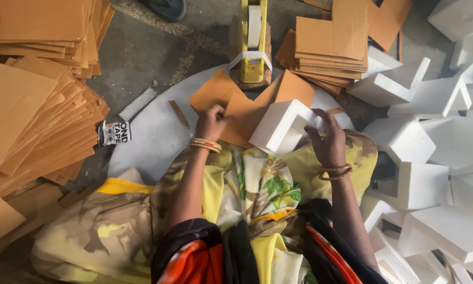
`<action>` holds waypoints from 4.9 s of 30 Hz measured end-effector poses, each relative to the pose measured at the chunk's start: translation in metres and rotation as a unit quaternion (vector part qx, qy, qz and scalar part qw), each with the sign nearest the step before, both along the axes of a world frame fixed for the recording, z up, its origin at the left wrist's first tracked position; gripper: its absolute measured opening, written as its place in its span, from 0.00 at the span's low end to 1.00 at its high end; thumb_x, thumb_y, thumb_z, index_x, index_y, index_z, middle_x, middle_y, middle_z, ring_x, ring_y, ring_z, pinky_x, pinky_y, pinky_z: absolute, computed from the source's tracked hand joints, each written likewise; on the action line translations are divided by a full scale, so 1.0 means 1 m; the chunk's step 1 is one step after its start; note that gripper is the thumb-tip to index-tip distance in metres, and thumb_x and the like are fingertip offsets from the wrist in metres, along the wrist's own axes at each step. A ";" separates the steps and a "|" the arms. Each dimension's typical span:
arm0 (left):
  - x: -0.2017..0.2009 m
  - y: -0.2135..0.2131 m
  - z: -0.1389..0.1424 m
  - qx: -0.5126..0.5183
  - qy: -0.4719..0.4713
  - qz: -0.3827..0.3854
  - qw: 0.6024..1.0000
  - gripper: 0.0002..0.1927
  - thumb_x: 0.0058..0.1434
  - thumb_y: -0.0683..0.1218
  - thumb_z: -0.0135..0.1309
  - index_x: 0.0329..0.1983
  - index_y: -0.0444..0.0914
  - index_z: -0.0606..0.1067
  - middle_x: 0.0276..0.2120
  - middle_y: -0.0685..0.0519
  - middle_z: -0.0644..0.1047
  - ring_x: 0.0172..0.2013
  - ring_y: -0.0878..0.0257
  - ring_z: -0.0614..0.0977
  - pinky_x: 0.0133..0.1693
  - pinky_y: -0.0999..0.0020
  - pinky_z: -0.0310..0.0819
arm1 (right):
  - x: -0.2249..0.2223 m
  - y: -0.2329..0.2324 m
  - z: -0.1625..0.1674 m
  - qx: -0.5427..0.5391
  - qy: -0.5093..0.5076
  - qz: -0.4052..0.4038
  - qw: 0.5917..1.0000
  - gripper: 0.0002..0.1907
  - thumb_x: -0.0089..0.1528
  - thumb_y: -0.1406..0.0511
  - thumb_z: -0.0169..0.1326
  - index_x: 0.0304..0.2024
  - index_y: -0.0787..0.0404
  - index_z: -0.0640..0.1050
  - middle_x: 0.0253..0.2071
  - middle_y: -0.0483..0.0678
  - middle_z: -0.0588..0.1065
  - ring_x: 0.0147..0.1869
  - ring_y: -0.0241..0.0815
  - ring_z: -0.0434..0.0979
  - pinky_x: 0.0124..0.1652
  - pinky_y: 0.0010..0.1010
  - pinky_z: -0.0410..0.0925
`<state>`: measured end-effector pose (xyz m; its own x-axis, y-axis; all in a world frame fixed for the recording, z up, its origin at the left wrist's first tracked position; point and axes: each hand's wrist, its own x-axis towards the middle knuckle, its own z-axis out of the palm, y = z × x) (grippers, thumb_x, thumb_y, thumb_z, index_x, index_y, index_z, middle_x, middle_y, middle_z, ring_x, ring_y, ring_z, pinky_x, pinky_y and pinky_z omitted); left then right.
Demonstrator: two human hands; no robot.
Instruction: The person sits on the floor and assembles small boxes by inserting white foam inserts into brown cardboard pieces and securing them with tape from a handheld dispenser. The person repeatedly picks up foam and cardboard, aligns them, and tapes the edges to form finished units.
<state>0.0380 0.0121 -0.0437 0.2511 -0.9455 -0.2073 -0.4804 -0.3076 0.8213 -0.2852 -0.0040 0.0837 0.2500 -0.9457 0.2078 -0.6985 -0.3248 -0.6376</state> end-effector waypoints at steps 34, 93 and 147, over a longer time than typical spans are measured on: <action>-0.052 0.029 0.065 -0.141 -0.060 -0.069 0.986 0.45 0.49 0.33 0.54 0.72 0.37 0.54 0.62 0.30 0.68 0.56 0.32 0.74 0.52 0.47 0.73 | 0.028 -0.087 -0.040 0.063 -0.009 0.065 0.996 0.23 0.65 0.55 0.61 0.56 0.64 0.78 0.52 0.60 0.77 0.54 0.59 0.78 0.51 0.43 0.70; -0.039 -0.010 0.082 -0.028 0.066 -0.178 0.981 0.33 0.60 0.49 0.63 0.65 0.39 0.62 0.56 0.39 0.75 0.54 0.43 0.79 0.51 0.54 0.74 | 0.015 -0.296 -0.028 0.133 0.467 0.116 0.866 0.65 0.39 0.67 0.70 0.77 0.45 0.54 0.77 0.46 0.57 0.71 0.60 0.65 0.59 0.51 0.69; -0.037 -0.024 0.033 -0.186 0.099 -0.015 0.977 0.34 0.59 0.47 0.66 0.63 0.34 0.63 0.54 0.40 0.74 0.55 0.48 0.78 0.56 0.57 0.72 | 0.126 0.001 -0.107 0.038 0.015 0.219 0.975 0.49 0.43 0.58 0.70 0.64 0.67 0.66 0.65 0.64 0.64 0.70 0.68 0.60 0.68 0.53 0.56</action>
<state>0.0007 -0.0115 -0.0105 0.2116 -0.9710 0.1110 -0.3048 0.0424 0.9515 -0.1590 -0.0028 -0.0232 0.6383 -0.7592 0.1271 -0.5223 -0.5484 -0.6530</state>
